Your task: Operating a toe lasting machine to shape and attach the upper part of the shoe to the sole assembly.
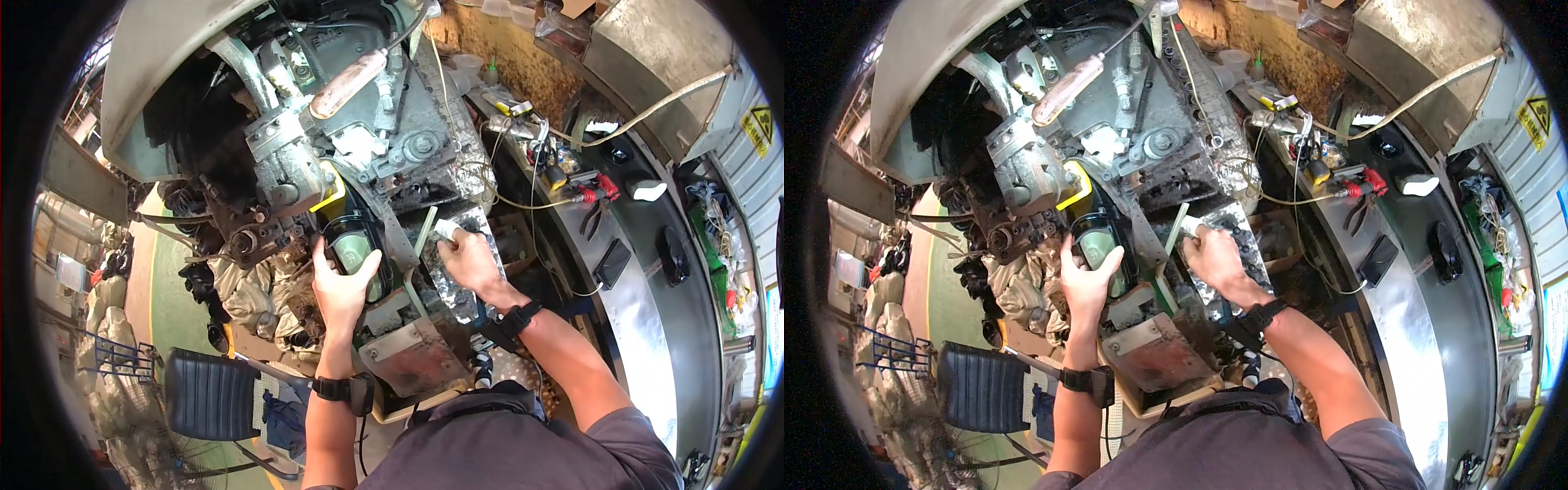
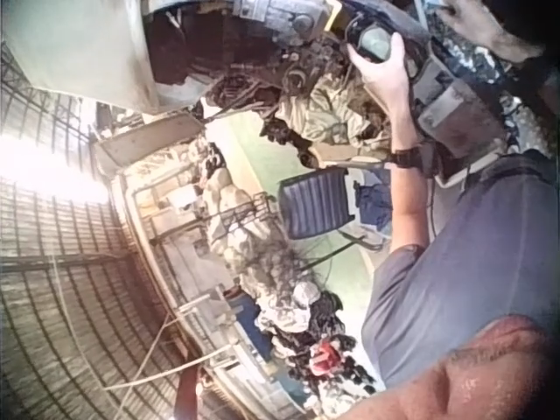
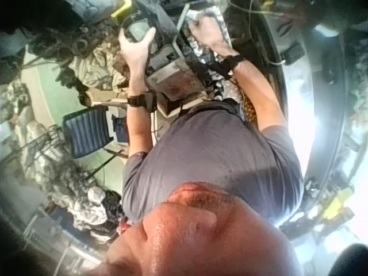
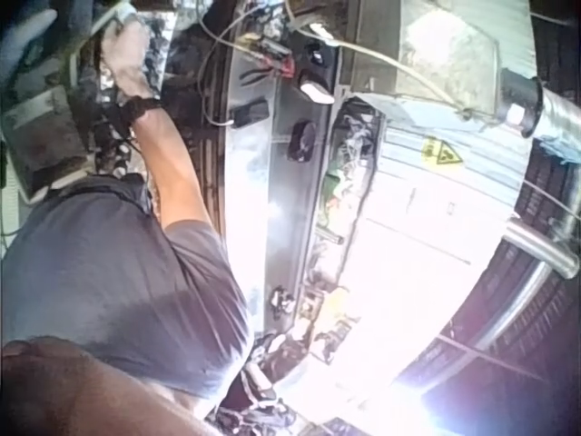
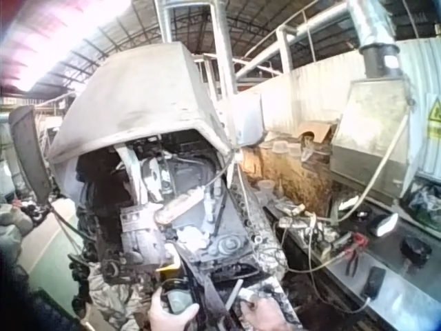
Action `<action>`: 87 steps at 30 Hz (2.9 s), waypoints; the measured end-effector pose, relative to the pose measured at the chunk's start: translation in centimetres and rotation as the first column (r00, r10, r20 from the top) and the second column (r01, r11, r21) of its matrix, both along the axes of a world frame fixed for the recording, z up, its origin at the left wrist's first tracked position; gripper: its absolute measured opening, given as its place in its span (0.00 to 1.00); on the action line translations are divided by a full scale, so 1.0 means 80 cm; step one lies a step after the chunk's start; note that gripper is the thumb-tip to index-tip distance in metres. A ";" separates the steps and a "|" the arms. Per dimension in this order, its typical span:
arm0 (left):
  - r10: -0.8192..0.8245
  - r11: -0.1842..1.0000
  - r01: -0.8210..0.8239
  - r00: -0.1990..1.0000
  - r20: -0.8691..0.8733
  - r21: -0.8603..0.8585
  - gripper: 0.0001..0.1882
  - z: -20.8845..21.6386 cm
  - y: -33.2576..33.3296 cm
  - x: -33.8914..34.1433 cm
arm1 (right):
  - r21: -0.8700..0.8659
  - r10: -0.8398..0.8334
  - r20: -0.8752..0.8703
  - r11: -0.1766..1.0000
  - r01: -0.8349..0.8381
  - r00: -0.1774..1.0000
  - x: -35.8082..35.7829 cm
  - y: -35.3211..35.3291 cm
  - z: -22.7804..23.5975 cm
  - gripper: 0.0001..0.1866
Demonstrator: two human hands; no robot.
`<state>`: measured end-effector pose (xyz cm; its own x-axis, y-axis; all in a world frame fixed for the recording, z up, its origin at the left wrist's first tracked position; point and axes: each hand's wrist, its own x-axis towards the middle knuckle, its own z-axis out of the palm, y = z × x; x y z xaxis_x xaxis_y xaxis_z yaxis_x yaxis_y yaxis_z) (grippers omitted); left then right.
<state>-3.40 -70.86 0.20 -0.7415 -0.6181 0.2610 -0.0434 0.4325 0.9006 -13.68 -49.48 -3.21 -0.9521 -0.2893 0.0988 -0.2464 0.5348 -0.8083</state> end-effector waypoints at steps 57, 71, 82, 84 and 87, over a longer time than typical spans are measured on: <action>-0.774 0.134 0.472 0.599 -0.205 0.872 0.22 -0.028 0.345 0.008 | -0.665 -0.393 0.532 0.356 0.657 0.750 0.325 0.328 0.008 0.39; -0.857 0.445 0.447 0.464 0.224 0.776 0.09 -0.161 0.493 -0.007 | -0.606 -0.722 0.650 -0.682 0.410 -0.239 0.588 1.106 -0.264 0.29; -0.712 0.700 0.539 0.576 0.401 0.469 0.14 -0.143 0.507 -0.009 | -0.400 -0.568 0.802 -0.277 0.874 0.187 0.078 0.952 -0.240 0.47; -0.762 0.647 0.600 0.495 0.417 0.470 0.13 -0.150 0.527 -0.027 | -0.358 -0.612 0.782 -0.283 0.890 0.119 0.034 0.954 -0.222 0.59; -0.838 0.535 0.739 0.407 0.362 0.409 0.21 -0.165 0.567 -0.057 | -0.112 -0.664 0.741 -0.274 0.955 -0.104 -0.003 0.969 -0.208 0.59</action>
<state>-7.96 -25.51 -13.03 -0.8989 0.3172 -0.3023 -0.1813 0.3589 0.9156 -13.93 28.00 -19.85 -0.1503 0.7801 -0.6073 0.3120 -0.5455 -0.7779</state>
